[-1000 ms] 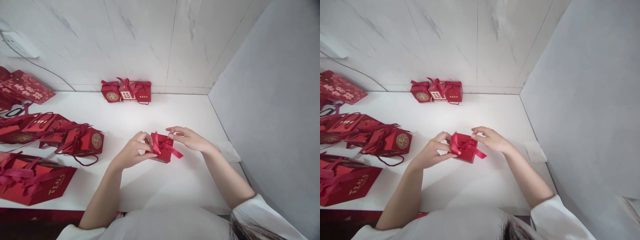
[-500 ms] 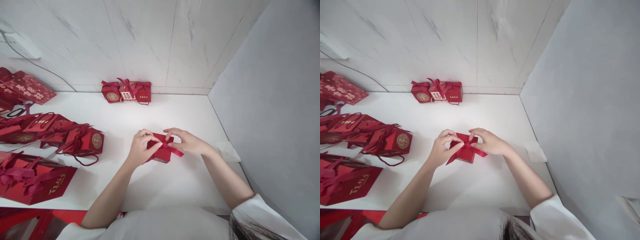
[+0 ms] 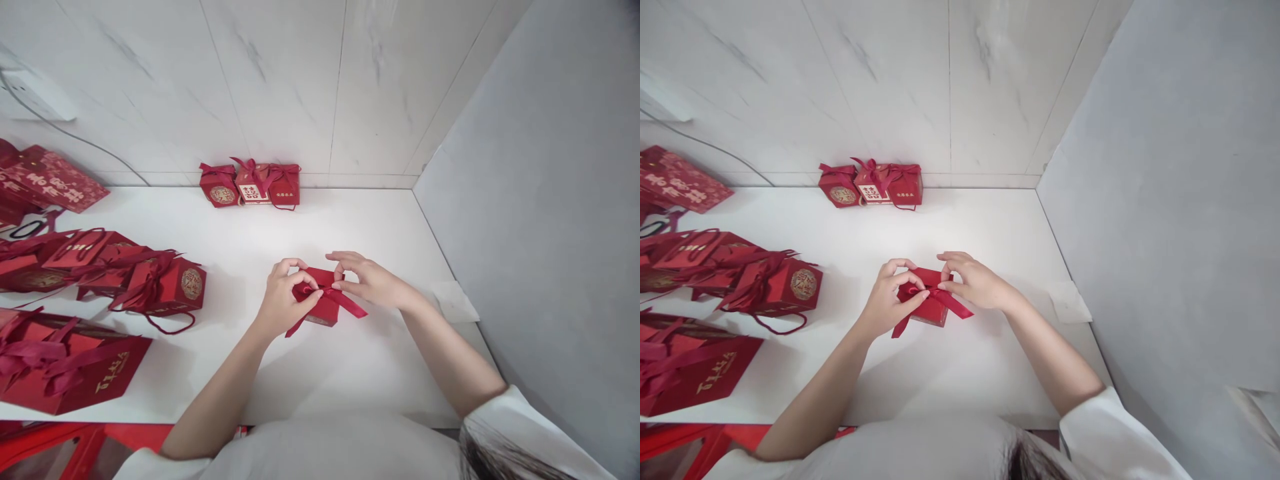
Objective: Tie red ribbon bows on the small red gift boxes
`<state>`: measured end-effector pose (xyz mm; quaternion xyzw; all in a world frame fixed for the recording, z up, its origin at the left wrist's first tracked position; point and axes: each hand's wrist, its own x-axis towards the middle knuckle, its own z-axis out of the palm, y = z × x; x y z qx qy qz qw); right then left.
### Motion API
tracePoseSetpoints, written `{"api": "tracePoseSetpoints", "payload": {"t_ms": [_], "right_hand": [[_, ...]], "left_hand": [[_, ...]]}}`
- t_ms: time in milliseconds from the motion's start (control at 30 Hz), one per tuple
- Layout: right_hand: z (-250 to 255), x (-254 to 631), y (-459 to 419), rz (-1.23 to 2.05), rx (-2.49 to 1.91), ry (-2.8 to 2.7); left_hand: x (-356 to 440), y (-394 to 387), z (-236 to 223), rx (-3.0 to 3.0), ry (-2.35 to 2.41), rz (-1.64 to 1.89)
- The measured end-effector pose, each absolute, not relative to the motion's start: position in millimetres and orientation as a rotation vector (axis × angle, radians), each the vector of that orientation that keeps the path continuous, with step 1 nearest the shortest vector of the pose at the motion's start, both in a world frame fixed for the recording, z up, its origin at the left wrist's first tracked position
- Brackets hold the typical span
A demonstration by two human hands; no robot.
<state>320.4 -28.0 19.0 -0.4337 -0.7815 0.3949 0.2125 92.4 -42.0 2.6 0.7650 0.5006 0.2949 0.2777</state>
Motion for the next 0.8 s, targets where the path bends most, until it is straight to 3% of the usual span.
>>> {"api": "tracePoseSetpoints", "payload": {"t_ms": [200, 400, 500, 633, 800], "right_hand": [[20.5, 314.9, -30.8, 0.721, -1.103, -2.370], [21.6, 308.5, -40.0, 1.199, -1.168, -2.265], [24.1, 304.0, -45.7, 1.269, -1.162, -2.288], [31.5, 304.7, -50.2, 1.402, -1.192, -2.305], [42.6, 309.1, -53.4, 1.496, -1.127, -2.411]], "left_hand": [[95.1, -47.4, 2.5, 2.056, 1.327, 0.720], [90.9, -53.6, 15.0, 2.024, 1.182, 0.607], [77.1, -59.4, 34.4, 2.037, 1.183, 0.647], [34.5, -76.3, 62.4, 2.142, 1.470, 0.923], [-52.7, -109.9, 65.5, 1.651, 2.038, 1.764]]}}
